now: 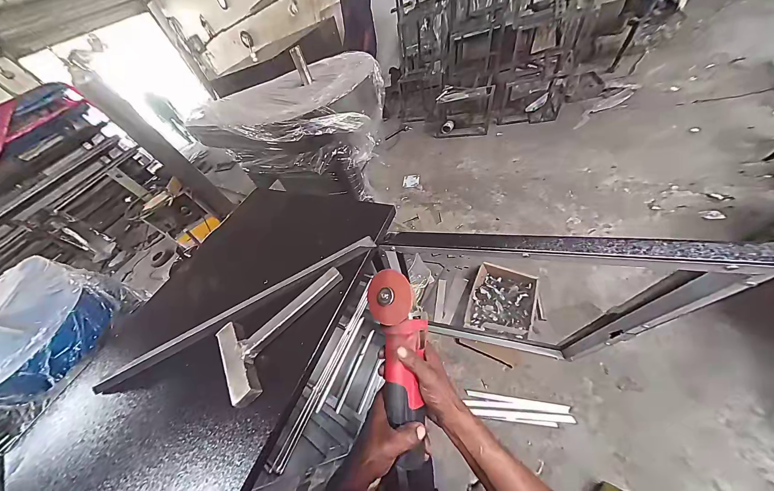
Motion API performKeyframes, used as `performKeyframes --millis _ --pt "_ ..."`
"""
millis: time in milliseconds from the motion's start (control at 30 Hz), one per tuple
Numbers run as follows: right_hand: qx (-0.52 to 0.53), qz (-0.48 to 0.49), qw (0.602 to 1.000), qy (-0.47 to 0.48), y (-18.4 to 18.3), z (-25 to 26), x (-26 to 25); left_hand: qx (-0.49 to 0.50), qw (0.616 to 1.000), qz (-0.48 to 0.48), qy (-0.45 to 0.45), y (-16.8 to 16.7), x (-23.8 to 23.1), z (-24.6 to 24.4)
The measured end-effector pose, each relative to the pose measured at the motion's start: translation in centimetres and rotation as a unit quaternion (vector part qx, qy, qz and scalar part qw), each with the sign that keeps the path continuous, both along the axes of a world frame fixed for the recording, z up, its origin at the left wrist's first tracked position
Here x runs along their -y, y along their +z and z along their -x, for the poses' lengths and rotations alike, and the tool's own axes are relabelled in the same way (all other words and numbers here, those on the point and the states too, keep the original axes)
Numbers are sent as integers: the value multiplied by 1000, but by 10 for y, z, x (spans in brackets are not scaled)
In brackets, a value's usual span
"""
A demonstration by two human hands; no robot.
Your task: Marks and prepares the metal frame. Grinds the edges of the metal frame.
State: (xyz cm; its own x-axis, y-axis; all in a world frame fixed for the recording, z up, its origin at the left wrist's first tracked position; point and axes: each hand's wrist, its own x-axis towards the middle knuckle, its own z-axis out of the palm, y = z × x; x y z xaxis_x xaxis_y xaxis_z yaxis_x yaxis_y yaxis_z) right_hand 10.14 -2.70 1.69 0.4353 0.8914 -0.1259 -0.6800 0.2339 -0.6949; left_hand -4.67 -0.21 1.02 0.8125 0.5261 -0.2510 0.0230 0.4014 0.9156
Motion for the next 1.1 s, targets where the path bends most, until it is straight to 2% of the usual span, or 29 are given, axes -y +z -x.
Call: performKeyframes --millis 133,300,500,633,1100 --pt "46 65 997 -21 19 -3 -14 85 993 75 -3 7 -11 -5" --pt "57 67 996 -33 19 -9 -28 117 989 85 -35 2 -30 -10" --pt "62 63 995 -35 18 -11 -33 130 987 81 -45 4 -36 -14" --pt "53 62 996 -36 19 -13 -35 85 993 81 -19 9 -34 -15" --pt "55 55 996 -42 18 -19 -40 123 987 92 -41 2 -43 -23"
